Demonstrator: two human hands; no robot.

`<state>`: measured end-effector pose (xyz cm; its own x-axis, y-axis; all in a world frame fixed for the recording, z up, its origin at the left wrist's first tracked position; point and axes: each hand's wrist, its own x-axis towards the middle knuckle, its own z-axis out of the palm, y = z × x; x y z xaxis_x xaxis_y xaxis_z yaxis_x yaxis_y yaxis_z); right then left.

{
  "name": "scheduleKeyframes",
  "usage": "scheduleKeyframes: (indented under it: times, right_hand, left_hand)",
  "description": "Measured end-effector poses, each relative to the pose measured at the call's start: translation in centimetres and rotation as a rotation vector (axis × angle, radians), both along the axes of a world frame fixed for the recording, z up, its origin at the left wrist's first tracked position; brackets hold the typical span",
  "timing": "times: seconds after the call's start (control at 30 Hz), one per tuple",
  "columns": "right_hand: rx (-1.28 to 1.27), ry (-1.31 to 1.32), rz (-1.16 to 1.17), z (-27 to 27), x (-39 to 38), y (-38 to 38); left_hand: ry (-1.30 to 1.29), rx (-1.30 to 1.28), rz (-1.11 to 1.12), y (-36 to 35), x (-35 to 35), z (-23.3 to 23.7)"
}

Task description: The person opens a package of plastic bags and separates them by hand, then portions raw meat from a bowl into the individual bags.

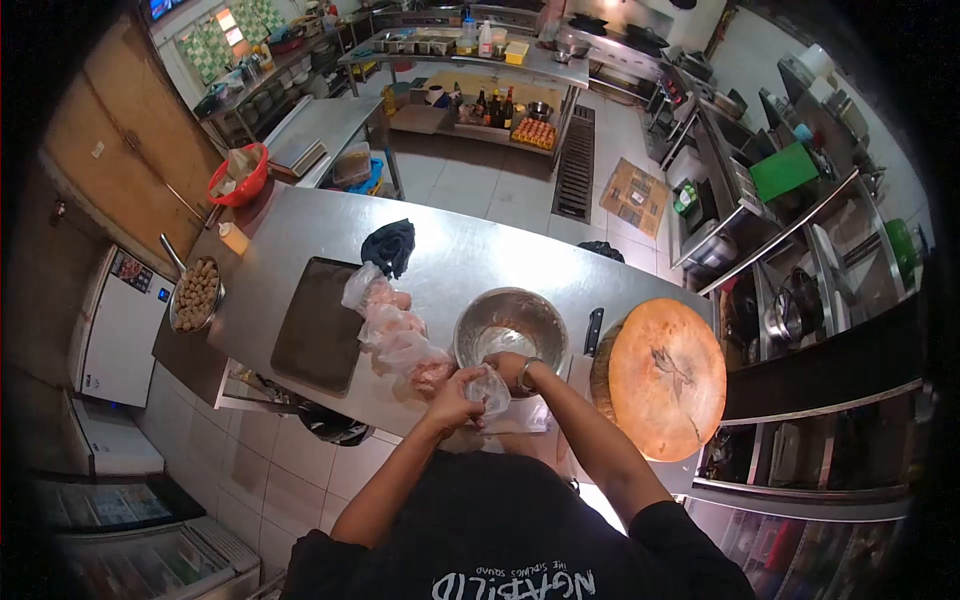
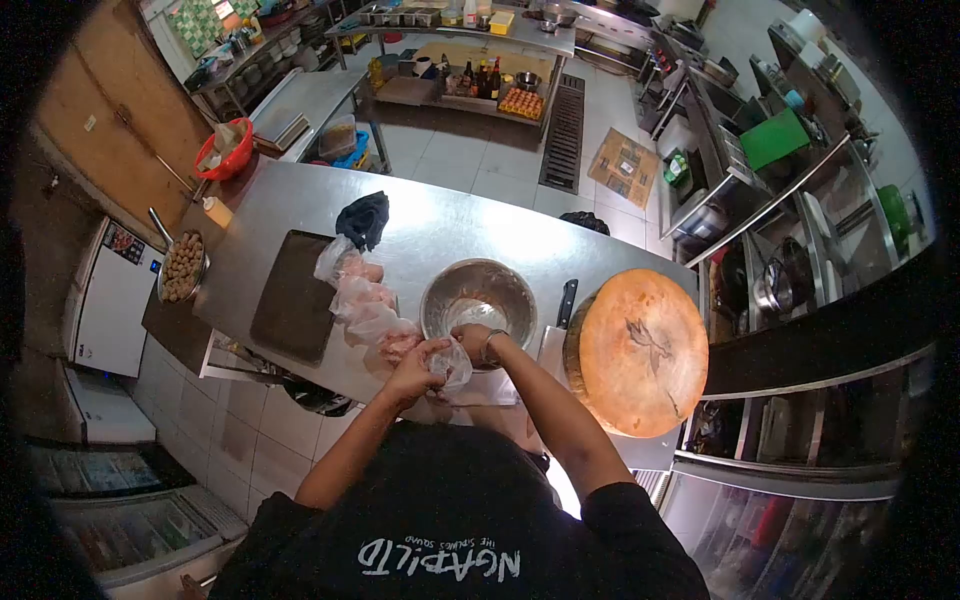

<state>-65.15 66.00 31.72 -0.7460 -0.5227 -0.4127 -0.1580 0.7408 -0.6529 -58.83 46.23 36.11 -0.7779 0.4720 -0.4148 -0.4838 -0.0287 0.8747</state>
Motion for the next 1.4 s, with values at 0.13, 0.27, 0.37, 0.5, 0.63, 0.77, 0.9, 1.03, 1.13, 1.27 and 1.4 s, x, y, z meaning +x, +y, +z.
scheduleKeyframes:
  times: [0.13, 0.27, 0.37, 0.5, 0.63, 0.77, 0.9, 1.03, 1.13, 1.27, 1.4]
  right_hand:
    - [-0.299, -0.635, -0.425, -1.1, -1.0, 0.7]
    - [-0.921, -0.995, -0.79, -0.4, -2.1, 1.2]
    - [-1.155, -0.892, -0.698, 1.5, -3.3, 3.2]
    - [-1.162, -0.774, -0.829, 8.1, -2.8, 2.9]
    - [-1.309, -0.652, -0.708, 13.8, -1.2, 0.5]
    - [-1.214, -0.519, -0.793, 17.7, 2.1, -3.2]
    - [-0.832, -0.207, -0.583, 16.0, 3.8, -3.9]
    - [-0.406, 0.052, -0.476, 16.6, 4.2, -3.0]
    - [-0.542, 0.084, -0.506, 15.2, 3.6, -2.9]
    - [-0.626, 0.053, -0.623, 16.5, 3.1, -3.4]
    - [-0.76, 0.024, -0.674, 16.3, 3.2, -4.0]
  left_hand:
    - [-0.046, -0.055, -0.031, -0.3, -0.3, 1.9]
    - [0.373, -0.306, -0.052, -1.5, 0.2, 2.3]
    - [0.551, -0.371, -0.007, -2.2, 0.6, 2.6]
    - [0.463, -0.336, -0.006, -2.2, -0.3, 1.9]
    - [0.091, -0.154, 0.018, -0.7, -1.1, 6.4]
    - [0.058, -0.174, 0.005, -0.4, -2.5, 6.3]
    - [0.018, -0.084, 0.035, -0.8, -2.5, 7.0]
    - [0.061, 0.074, 0.061, -1.4, -2.7, 5.6]
    - [0.119, 0.018, 0.064, -1.2, -2.6, 5.2]
    - [0.093, 0.036, 0.111, -0.7, -2.2, 5.5]
    - [0.139, 0.092, 0.102, -0.7, -2.6, 4.7]
